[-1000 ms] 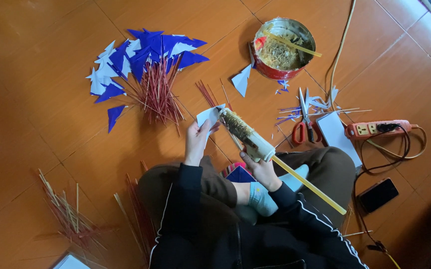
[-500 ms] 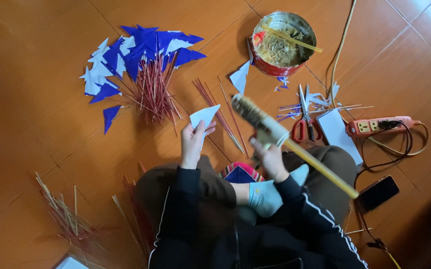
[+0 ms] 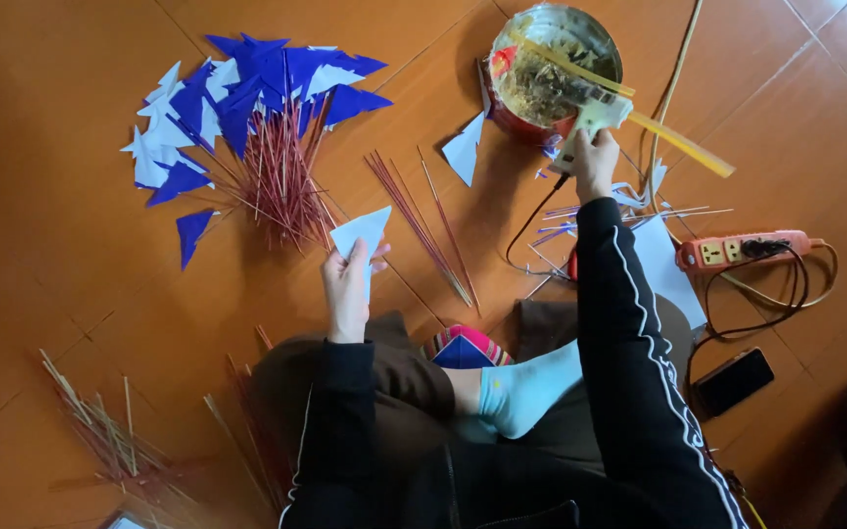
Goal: Assembling small decorative flags by attaching paper triangles to wooden sticks using a glue gun.
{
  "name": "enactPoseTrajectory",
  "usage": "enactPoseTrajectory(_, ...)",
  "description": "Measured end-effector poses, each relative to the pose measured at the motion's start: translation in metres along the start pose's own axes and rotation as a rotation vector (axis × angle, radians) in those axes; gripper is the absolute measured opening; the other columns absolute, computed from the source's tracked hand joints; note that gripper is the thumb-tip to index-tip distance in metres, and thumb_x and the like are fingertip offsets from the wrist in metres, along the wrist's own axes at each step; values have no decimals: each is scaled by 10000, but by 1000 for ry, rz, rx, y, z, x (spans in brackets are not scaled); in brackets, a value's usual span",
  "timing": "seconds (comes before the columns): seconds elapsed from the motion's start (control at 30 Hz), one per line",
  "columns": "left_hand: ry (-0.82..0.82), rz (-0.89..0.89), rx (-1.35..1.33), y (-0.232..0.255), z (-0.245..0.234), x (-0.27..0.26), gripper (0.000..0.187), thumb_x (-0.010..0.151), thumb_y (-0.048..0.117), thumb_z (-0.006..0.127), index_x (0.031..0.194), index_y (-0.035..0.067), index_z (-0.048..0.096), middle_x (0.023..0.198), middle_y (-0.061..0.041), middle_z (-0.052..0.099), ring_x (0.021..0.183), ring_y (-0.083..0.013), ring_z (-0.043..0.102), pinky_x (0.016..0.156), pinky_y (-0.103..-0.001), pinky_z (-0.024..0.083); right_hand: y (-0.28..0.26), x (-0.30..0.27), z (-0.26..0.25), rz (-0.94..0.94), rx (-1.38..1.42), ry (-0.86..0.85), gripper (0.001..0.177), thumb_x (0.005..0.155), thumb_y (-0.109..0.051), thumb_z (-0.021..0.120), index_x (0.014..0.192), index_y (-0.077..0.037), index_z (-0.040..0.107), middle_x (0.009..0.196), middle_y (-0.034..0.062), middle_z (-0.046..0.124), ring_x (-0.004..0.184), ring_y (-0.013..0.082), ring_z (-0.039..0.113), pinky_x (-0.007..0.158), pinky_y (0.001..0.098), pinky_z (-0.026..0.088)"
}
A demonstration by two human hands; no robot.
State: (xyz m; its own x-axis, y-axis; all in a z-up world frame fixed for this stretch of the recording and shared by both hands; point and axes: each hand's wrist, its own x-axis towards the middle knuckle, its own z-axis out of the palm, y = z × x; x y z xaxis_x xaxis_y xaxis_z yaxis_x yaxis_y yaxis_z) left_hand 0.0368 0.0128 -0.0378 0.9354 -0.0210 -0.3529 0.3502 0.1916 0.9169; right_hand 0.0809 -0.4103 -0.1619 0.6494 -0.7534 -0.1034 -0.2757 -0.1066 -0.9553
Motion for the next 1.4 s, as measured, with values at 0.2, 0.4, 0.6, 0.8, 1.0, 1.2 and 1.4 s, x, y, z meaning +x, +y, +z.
enactPoseTrajectory(0.2,26,0,-36,10,6,1,293,1013,150,524,1191,-67,611,1127,-223,698,938,-252,733,694,-271,616,-16,-19,1,-445,-585,418,583,831,-60,823,1314,-88,497,1013,117,559,896,312,588,777,479,528)
enactPoseTrajectory(0.4,-33,16,17,-6,1,8,301,1020,189,539,1192,-44,621,1144,-208,695,951,-252,732,703,-268,605,58,-141,114,-576,-643,-460,99,902,-180,599,828,-160,661,733,50,557,777,289,610,658,396,500)
enactPoseTrajectory(0.6,-2,44,6,-11,-5,3,304,1021,187,536,1181,-54,629,1121,-231,699,935,-265,738,694,-284,616,90,-175,172,-257,-880,-373,248,904,-352,613,833,-115,591,856,64,587,853,291,657,719,453,572)
enactPoseTrajectory(0.8,-60,67,-18,12,-6,-6,307,1024,217,531,1140,-48,636,1069,-232,712,908,-261,742,677,-272,615,84,-176,155,-236,-847,-466,242,798,-326,653,827,-88,618,791,154,659,827,388,691,710,538,566)
enactPoseTrajectory(1.0,-52,91,-64,12,-13,-12,332,1026,227,523,1146,-68,618,1064,-230,707,912,-251,736,678,-266,609,13,-209,97,77,173,-440,124,828,-35,682,902,-83,595,688,37,648,559,123,637,545,220,526)
enactPoseTrajectory(1.2,-89,122,-62,8,-14,-21,317,1021,213,521,1101,-73,632,1048,-230,714,876,-229,739,638,-239,600,-43,-244,48,125,582,-511,129,940,57,565,1037,47,649,867,116,655,783,142,657,734,238,571)
enactPoseTrajectory(1.4,-191,92,-110,22,-14,-42,342,1023,216,532,1136,-96,610,1055,-264,703,865,-261,744,602,-230,591,-98,-271,10,-349,57,-458,43,909,-104,742,889,-66,734,788,71,624,759,104,571,723,277,487)
